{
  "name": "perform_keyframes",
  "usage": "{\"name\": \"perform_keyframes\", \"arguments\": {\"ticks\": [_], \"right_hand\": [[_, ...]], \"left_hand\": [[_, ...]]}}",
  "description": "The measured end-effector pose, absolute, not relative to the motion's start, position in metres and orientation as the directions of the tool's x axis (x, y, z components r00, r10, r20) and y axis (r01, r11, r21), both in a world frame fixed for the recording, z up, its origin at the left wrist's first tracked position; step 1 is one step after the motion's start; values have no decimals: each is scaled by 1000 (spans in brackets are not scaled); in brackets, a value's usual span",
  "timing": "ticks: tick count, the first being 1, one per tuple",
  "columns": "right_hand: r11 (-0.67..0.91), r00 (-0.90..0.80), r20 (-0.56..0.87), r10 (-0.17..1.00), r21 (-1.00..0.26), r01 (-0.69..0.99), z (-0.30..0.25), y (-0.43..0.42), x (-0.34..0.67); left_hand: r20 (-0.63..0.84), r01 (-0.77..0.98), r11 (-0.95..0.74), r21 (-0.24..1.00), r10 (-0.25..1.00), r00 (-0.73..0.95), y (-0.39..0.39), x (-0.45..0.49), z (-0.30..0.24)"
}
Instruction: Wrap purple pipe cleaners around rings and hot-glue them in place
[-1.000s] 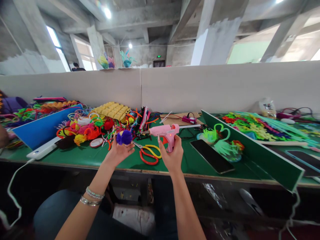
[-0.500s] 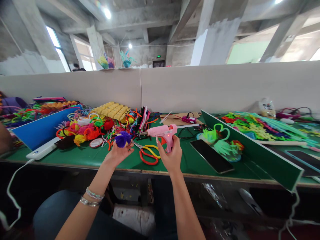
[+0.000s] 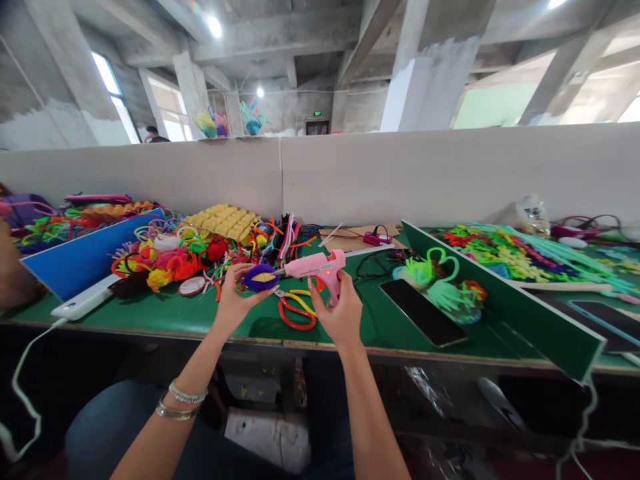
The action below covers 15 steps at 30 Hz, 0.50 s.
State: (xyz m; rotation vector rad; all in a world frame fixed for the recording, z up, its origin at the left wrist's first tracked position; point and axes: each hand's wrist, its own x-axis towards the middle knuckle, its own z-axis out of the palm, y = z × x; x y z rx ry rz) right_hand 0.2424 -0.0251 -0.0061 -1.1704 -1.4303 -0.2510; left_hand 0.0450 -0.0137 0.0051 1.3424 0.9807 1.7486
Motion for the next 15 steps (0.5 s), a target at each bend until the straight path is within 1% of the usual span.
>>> {"name": "perform_keyframes", "arguments": {"ticks": [3,7,10,12,15], "right_hand": [[434,174,856,486,-409,802,-9,-24,239],[419,106,890,444,-310,853,-13,-21,236],[411,63,908,414,-248,877,-14,-19,235],[406,42,919,392,-214,889,-15,-19,235],[393,19,929,369,-175,903,-16,-18,234]], "left_hand": [[526,113,-514,850,819,-231,-17,43,4],[561,288,-493,821,789,-249,-18,43,2],[601,414,-482,772,765,-231,-17,43,0],[608,445,-477,758,764,-215,-17,43,-1],[629,439,-500,747,746,-220,-15,42,-4]]}}
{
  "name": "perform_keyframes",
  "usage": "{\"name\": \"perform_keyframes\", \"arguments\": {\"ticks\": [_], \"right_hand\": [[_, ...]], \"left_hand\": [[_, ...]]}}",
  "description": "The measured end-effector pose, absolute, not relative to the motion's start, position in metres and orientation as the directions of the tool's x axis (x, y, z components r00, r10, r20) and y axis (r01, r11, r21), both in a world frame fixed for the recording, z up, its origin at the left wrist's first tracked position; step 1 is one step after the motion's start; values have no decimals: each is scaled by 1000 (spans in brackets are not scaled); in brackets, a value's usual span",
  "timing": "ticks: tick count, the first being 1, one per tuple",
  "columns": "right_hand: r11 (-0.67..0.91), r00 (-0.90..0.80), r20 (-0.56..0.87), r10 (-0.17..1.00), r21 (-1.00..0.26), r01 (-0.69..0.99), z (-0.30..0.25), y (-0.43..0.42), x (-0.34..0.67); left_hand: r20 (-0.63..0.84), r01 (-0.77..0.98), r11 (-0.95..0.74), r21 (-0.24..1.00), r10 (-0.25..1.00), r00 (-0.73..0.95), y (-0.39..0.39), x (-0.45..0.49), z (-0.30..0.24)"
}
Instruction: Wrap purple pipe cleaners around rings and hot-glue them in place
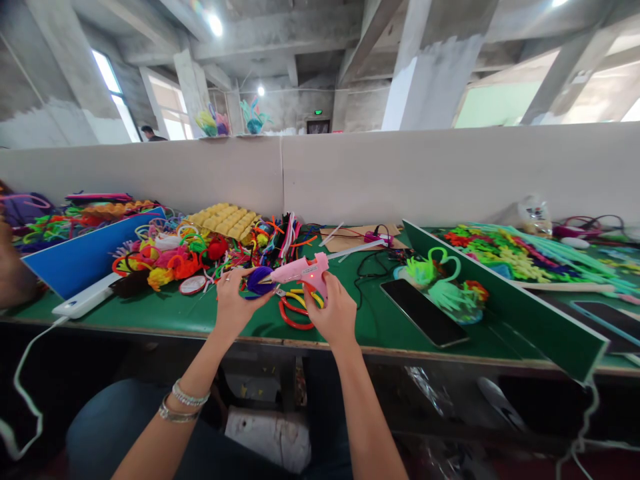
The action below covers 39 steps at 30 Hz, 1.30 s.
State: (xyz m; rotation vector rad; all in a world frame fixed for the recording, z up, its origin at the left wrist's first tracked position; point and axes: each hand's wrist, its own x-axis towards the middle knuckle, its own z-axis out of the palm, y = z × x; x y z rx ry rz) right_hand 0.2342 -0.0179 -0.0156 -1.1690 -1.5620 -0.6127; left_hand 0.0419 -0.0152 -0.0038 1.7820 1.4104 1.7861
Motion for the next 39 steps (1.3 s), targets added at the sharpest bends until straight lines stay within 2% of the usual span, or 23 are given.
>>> {"name": "perform_keyframes", "arguments": {"ticks": [2,7,11,23,39], "right_hand": [[392,12,935,354,-160,906,-16,-18,234],[428,-17,946,323,-130,894,-16,-18,234],[435,-26,947,321,-123,892,-15,-18,233],[406,-59,950,307,-75,911,-16,-18,234],[414,-39,953,299,-93,905,-13,-19,237]], "left_hand": [[681,515,-516,685,704,-201,-14,41,-7],[808,760,-488,430,583,-83,-9,39,-13],[843,797,-485,359,535,-55,-9,39,-14],[851,812,-468,350,522,-66,-8,39,-15],[858,796,-480,369,505,-93,-7,38,-14]]}}
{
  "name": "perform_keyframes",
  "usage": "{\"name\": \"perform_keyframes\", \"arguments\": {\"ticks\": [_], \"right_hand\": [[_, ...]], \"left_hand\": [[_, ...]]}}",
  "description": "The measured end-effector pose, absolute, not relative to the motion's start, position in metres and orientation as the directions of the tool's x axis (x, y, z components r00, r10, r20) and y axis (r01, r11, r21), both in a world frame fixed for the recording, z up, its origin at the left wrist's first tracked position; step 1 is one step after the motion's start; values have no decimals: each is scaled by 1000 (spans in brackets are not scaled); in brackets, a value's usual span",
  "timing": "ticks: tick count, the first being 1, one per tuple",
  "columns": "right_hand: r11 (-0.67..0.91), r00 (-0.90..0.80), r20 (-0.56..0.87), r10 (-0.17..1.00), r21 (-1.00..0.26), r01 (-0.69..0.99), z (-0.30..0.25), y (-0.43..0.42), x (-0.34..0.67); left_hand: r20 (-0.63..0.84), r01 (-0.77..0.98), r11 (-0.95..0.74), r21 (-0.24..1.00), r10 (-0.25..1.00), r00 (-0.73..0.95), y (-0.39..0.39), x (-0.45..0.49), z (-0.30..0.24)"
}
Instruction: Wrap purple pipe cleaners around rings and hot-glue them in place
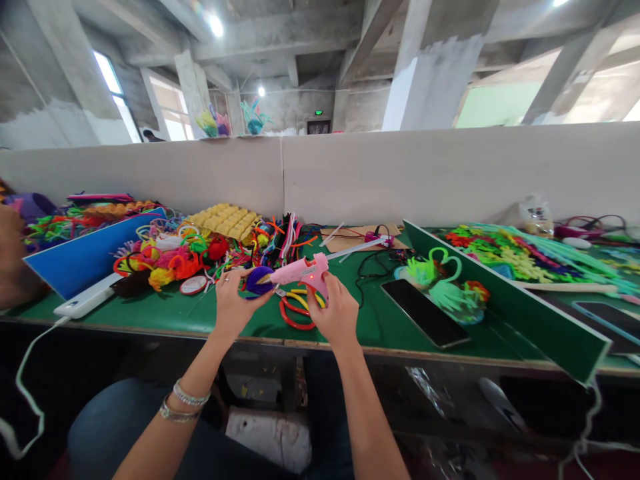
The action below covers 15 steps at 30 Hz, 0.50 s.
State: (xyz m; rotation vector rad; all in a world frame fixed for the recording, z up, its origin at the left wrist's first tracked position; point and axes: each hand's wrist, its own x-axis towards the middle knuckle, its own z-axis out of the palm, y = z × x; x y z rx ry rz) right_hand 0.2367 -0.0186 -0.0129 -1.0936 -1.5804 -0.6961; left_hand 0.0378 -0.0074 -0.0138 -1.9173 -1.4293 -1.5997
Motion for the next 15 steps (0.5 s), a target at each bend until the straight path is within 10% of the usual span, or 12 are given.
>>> {"name": "perform_keyframes", "arguments": {"ticks": [15], "right_hand": [[423,33,931,364,-196,884,-18,-16,242]], "left_hand": [[858,783,-484,391,500,-120,-10,38,-10]]}}
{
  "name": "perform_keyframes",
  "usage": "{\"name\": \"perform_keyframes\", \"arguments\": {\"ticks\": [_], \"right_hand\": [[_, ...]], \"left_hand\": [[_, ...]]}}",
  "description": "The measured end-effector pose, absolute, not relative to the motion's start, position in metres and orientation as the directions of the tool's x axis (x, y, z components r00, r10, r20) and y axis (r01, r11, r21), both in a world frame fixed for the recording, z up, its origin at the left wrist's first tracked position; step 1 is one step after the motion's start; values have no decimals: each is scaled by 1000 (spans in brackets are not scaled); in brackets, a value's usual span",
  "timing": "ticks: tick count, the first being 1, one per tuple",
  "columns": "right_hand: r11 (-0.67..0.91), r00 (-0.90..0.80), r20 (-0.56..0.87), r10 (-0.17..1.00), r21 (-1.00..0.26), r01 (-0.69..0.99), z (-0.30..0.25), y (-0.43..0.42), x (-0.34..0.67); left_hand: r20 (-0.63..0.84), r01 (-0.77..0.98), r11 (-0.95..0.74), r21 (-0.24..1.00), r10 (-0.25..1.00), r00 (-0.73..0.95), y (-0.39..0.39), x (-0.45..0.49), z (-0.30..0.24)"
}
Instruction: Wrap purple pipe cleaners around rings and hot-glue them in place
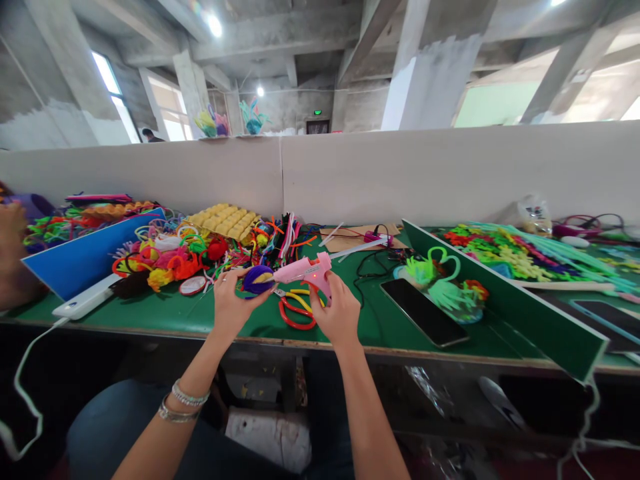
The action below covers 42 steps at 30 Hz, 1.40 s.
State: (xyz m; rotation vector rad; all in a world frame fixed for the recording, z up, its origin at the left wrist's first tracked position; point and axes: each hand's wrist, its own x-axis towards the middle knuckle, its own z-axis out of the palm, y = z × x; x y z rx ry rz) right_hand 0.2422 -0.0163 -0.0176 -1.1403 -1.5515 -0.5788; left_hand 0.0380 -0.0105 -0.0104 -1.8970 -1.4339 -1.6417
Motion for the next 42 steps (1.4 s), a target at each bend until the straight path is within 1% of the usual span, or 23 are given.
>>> {"name": "perform_keyframes", "arguments": {"ticks": [4,11,17,21,28,42], "right_hand": [[399,50,923,381,-213,892,-20,-16,244],[403,67,913,401,-242,883,-20,-16,247],[422,111,883,455,-324,847,-18,-17,247],[442,138,873,469,-367,819,-17,-17,247],[458,148,862,485,-394,797,-16,-17,247],[454,192,846,498,-443,773,-14,-16,249]], "left_hand": [[861,779,-488,395,493,-128,-11,38,-9],[850,768,-489,413,509,-134,-11,38,-9],[824,738,-493,461,547,-149,-12,38,-10],[822,715,-512,476,549,-153,-13,38,-9],[817,681,-535,500,553,-165,-13,39,-9],[830,655,-568,498,530,-172,-13,40,-8]]}}
